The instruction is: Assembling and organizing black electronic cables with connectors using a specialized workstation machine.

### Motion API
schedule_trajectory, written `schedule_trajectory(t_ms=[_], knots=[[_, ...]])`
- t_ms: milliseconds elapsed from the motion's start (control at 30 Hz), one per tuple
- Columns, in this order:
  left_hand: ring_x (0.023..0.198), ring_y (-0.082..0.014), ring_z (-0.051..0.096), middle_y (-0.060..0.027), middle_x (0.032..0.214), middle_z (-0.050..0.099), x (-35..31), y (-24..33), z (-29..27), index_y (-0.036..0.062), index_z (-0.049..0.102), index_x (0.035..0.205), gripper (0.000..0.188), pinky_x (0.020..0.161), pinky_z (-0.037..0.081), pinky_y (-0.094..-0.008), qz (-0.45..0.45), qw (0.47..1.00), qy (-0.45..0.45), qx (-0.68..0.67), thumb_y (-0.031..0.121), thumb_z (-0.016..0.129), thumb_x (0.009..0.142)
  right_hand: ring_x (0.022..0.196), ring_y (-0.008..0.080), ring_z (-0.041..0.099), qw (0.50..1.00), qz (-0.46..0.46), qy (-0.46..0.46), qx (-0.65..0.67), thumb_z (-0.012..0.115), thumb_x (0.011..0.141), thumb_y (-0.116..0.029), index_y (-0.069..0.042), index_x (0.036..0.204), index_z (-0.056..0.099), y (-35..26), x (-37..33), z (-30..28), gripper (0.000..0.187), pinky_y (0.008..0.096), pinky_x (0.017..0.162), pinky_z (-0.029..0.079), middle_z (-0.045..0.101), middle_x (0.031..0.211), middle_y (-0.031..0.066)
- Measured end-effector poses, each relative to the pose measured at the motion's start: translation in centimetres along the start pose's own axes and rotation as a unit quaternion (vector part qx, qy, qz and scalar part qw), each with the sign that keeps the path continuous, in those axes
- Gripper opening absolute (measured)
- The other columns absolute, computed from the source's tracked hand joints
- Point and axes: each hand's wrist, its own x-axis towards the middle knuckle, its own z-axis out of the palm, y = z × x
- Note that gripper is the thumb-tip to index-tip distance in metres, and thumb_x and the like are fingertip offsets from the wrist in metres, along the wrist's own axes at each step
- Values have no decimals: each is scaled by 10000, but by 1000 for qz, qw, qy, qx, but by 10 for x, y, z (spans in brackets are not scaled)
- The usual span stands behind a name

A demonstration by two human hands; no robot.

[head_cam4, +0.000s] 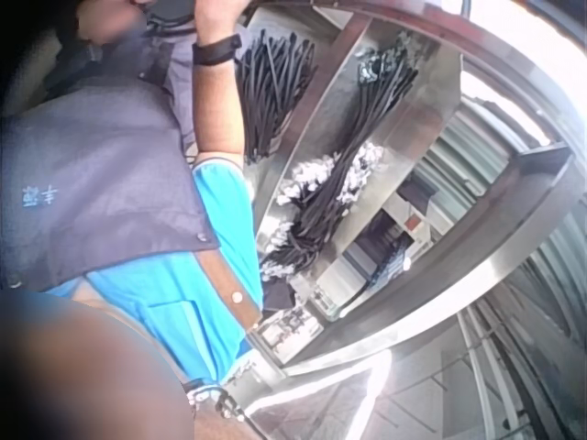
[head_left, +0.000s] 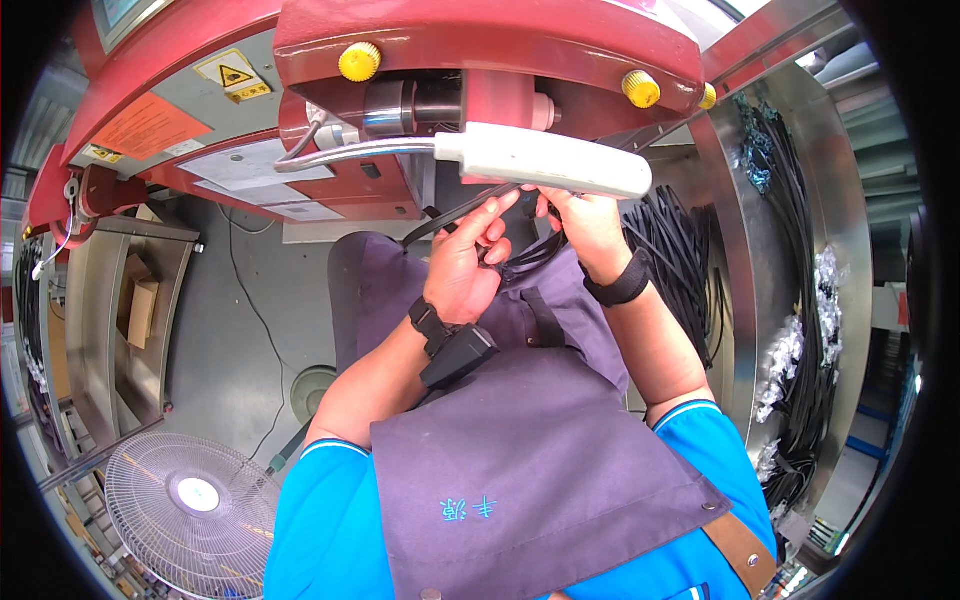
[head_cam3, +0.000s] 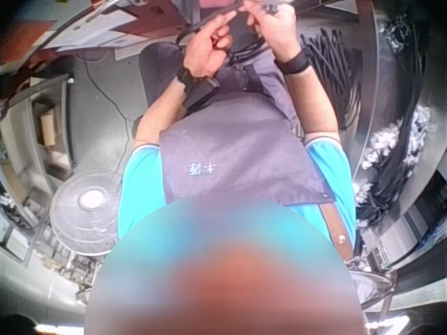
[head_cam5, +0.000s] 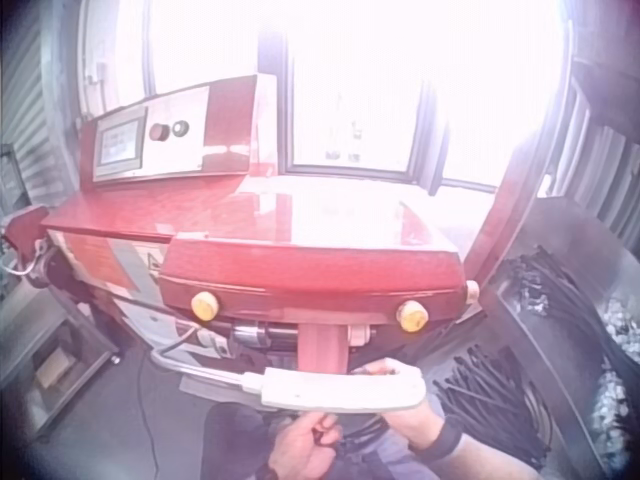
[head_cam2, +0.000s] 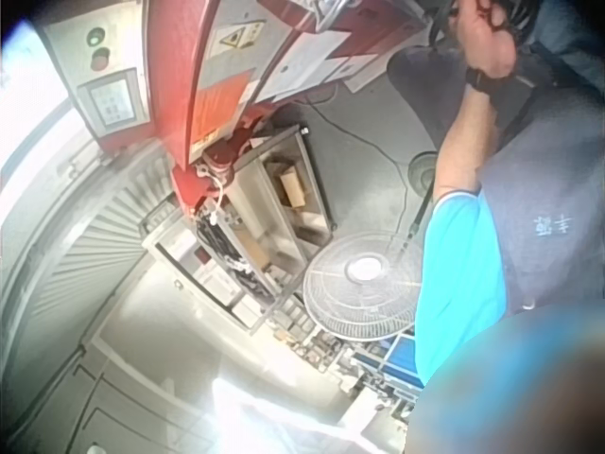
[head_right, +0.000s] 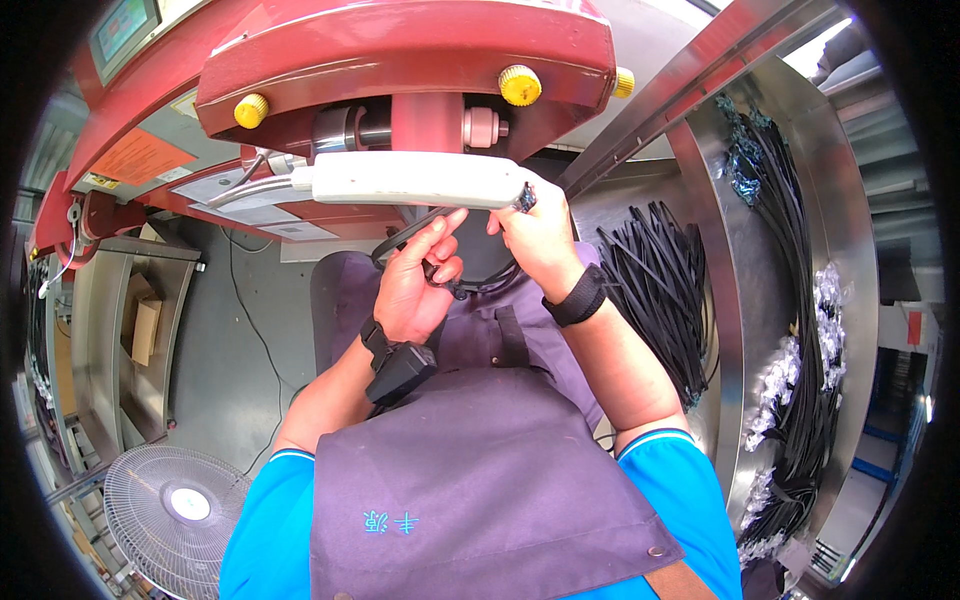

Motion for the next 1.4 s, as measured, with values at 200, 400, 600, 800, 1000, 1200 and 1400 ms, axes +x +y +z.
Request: schedule_trajectory(t_ms=[200,400,600,800,1000,1200,1400], knots=[[645,-39,385,-96,1130,620,-3,-1,2,4,600,971,133,500,325,-189,1,1000,-14,11,122,571,916,482,32,471,1000,-3,3,8,596,879,-84,-44,897,611,0,-4,-3,47,193,429,355,567,609,-11],[645,-39,390,-102,1124,624,-4,-1,-6,4,599,997,147,503,326,-188,-6,1000,-3,2,122,573,914,498,25,470,1000,-2,-4,11,632,876,-114,-52,851,631,2,-7,2,67,189,433,352,569,620,-17],[634,-39,391,-105,1137,620,-4,2,-5,18,594,1016,155,506,331,-187,0,1000,0,8,132,578,912,502,23,472,1000,-11,-1,16,630,877,-103,-51,907,632,0,-5,6,60,181,440,353,578,633,-18],[640,-39,382,-88,1121,623,-2,3,-5,-4,601,1009,173,508,329,-192,1,1000,-3,13,137,581,911,496,23,469,1000,-10,-19,13,618,871,-76,-38,967,621,0,-3,4,104,179,442,356,577,635,-13],[640,-42,378,-85,1116,624,-1,2,-2,-14,608,1004,181,507,327,-193,4,1000,-7,16,138,582,910,491,32,471,999,-28,-11,30,604,867,-54,-31,942,614,5,1,1,79,184,444,362,575,633,-9],[628,-45,384,-119,1147,619,1,-1,4,30,607,908,93,504,331,-191,4,1000,-16,3,122,589,904,503,36,484,998,-37,4,40,607,861,-56,-34,928,617,3,-1,-4,70,186,445,367,579,635,-6],[630,-41,381,-121,1151,615,-1,-1,-6,19,607,919,112,507,331,-192,3,1000,11,1,128,585,906,532,31,504,1000,-3,7,4,624,854,-60,-42,895,636,-1,-4,4,47,185,442,369,609,683,-12]])
